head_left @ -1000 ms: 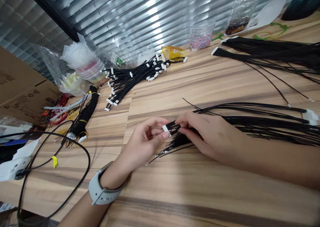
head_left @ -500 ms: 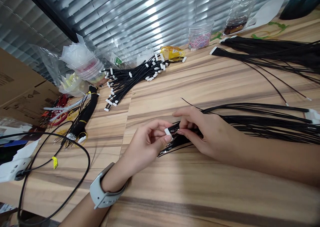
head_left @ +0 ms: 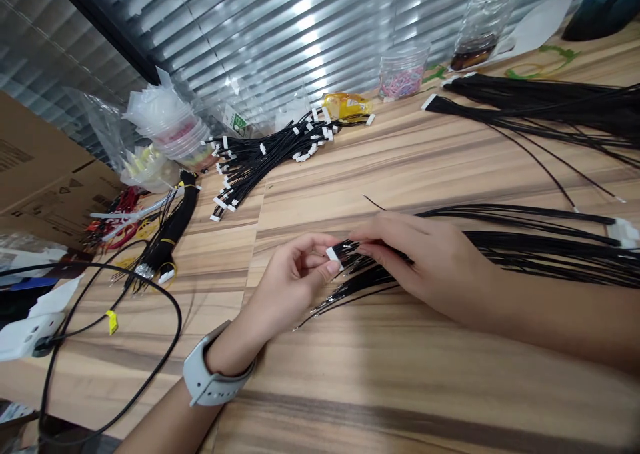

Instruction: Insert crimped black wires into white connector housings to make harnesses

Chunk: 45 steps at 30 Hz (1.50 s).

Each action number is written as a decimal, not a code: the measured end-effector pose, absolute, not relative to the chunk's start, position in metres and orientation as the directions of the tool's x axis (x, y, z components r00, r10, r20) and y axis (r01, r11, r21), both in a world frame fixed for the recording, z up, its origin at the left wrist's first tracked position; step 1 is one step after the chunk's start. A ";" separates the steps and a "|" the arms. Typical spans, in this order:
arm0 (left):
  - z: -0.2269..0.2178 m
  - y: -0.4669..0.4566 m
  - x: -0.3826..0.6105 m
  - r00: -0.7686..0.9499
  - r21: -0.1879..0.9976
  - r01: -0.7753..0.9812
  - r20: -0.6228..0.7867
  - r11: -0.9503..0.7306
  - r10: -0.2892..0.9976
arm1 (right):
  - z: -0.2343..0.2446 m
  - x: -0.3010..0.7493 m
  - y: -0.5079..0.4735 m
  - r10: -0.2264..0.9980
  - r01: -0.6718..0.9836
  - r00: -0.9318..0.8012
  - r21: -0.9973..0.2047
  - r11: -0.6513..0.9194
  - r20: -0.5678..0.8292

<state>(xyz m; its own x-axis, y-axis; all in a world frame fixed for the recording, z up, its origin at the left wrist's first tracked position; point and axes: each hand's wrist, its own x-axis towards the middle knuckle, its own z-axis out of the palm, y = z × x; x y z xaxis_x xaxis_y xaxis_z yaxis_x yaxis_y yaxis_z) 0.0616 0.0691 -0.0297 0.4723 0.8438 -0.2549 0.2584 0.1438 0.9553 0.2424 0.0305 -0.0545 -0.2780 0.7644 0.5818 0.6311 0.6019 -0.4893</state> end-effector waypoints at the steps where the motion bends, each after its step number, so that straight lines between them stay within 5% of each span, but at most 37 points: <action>1: -0.029 0.070 0.061 0.470 0.957 0.248 -0.254 0.150 0.845 | -0.054 0.243 0.030 0.746 0.641 -0.282 -0.460 0.615 0.603; 25: -0.029 0.071 0.057 0.502 0.958 0.248 -0.256 0.146 0.826 | -0.060 0.242 0.030 0.737 0.637 -0.471 -0.390 0.665 0.486; 35: -0.037 0.065 0.056 0.530 0.951 0.293 -0.251 0.102 0.810 | -0.063 0.239 0.030 0.732 0.557 -0.377 -0.492 0.669 0.567; 45: -0.030 0.077 0.058 0.455 0.949 0.299 -0.236 0.103 0.859 | -0.058 0.240 0.029 0.722 0.648 -0.313 -0.417 0.638 0.618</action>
